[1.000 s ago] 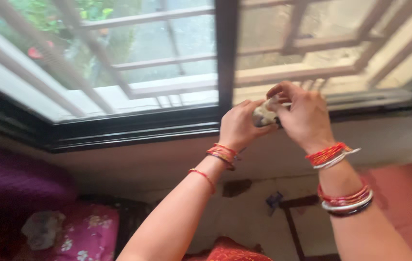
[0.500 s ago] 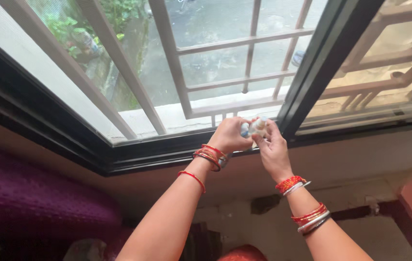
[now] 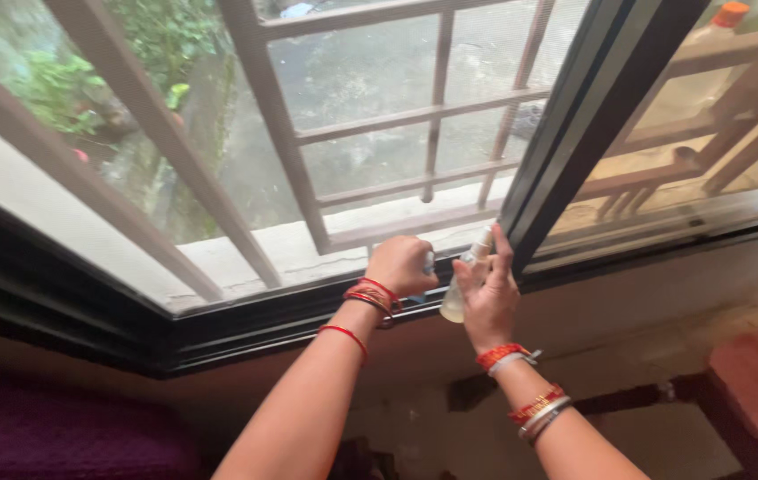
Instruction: The person cleans a window screen and frame using a cloth and a spray bottle. They wipe the screen mesh and the metal frame, then spray the cloth with liquid and continue wiping the frame and screen.
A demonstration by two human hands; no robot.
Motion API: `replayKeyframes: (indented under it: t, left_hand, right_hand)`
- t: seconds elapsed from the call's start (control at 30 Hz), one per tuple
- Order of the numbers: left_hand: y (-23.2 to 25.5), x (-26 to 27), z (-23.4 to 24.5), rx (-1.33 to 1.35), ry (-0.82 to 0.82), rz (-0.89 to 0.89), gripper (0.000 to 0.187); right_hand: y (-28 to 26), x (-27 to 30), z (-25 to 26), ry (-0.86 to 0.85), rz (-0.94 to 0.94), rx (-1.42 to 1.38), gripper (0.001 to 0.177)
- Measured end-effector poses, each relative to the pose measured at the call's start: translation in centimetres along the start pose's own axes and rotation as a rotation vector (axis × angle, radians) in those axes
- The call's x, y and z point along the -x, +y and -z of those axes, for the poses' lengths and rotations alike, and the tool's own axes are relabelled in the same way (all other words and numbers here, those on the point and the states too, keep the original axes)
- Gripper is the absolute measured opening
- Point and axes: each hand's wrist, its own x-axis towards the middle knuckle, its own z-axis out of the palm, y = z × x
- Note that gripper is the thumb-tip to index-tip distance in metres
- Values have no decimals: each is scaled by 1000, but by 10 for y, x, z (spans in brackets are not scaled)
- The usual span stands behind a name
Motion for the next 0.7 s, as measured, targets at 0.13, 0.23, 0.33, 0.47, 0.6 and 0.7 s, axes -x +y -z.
replayKeyframes:
  t: [0.13, 0.23, 0.33, 0.47, 0.6, 0.7]
  left_hand:
    - [-5, -4, -13, -33, -30, -14, 25]
    - [-5, -1, -14, -32, -73, -33, 46]
    - [-6, -5, -5, -4, -71, -134, 81]
    - [0, -16, 4, 48, 22, -285, 92]
    - [5, -27, 24, 17, 94, -422, 89]
    - [4, -33, 39, 76, 227, -539, 89]
  right_hand:
    - [7, -3, -3, 35, 18, 88, 71]
    - [-2, -9, 1, 94, 65, 106, 69]
    - [-21, -26, 6, 201, 221, 177, 68]
    - [-47, -47, 9, 276, 316, 290, 66]
    - [-73, -59, 1, 351, 252, 355, 62]
    - [-88, -65, -4, 412, 234, 399, 61]
